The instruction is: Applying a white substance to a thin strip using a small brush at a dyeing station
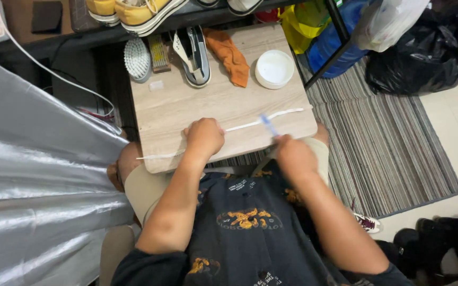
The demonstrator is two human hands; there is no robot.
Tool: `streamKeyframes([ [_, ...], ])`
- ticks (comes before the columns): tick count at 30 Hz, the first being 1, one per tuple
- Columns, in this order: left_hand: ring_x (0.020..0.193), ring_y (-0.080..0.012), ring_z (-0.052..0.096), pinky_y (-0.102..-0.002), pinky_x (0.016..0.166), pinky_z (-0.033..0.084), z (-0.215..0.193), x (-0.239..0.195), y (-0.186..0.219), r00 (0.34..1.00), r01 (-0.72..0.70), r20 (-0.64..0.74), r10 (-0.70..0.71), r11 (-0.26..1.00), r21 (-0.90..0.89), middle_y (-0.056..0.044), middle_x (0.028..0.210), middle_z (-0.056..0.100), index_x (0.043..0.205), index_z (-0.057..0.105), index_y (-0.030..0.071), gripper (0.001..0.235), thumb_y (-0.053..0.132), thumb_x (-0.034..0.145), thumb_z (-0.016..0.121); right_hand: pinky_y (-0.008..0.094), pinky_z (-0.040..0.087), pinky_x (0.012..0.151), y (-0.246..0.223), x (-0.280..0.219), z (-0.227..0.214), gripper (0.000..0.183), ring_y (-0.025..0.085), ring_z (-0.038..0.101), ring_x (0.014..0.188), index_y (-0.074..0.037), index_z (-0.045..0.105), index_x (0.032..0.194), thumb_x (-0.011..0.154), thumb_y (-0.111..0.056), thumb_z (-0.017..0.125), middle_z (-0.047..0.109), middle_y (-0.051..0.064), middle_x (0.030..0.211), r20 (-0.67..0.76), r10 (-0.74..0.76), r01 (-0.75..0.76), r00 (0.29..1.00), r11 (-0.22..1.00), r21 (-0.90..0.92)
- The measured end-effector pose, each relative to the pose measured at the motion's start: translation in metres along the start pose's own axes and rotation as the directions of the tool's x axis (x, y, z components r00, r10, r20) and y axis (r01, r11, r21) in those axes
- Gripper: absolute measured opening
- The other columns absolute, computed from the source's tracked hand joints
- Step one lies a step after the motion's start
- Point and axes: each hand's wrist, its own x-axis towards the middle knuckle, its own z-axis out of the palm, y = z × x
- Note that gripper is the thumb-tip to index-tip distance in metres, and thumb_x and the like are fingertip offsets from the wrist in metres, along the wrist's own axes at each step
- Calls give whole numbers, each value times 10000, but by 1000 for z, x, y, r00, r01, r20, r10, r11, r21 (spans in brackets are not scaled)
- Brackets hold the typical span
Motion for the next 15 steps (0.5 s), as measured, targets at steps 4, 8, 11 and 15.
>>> streamKeyframes([
  [4, 1107, -520, 677, -697, 900, 486, -2, 10, 3, 999, -22, -39, 21, 999, -33, -301, 1025, 741, 1032, 756, -59, 313, 192, 895, 628, 603, 587, 787, 31, 28, -15, 474, 510, 741, 920, 15, 637, 1077, 1121, -343, 329, 734, 285, 913, -33, 143, -141, 989, 988, 61],
  [8, 1106, -508, 676, -693, 931, 460, 1, 0, 0, 999, -3, -33, 3, 1000, -1, -275, 1024, 742, 1048, 756, -42, 336, 221, 891, 620, 574, 597, 783, 15, 17, -24, 465, 466, 752, 919, -36, 665, 1061, 1114, -390, 368, 727, 223, 905, -92, 203, -200, 975, 979, 45],
  [11, 1095, -499, 678, -703, 924, 454, 6, 1, -4, 999, -12, -32, 12, 1000, 15, -262, 1017, 739, 1048, 758, -31, 332, 229, 883, 634, 550, 610, 778, -22, -10, -37, 427, 439, 761, 904, -41, 639, 1066, 1104, -347, 343, 729, 214, 883, -41, 122, -121, 992, 992, 25],
  [15, 1104, -497, 671, -716, 923, 440, 10, 6, -7, 1000, -3, -28, 4, 1000, 18, -255, 1036, 736, 1052, 761, -19, 338, 242, 872, 643, 569, 604, 747, -31, -10, -7, 476, 454, 758, 879, -51, 614, 1057, 1097, -427, 325, 719, 209, 849, 48, 3, -7, 999, 997, 72],
])
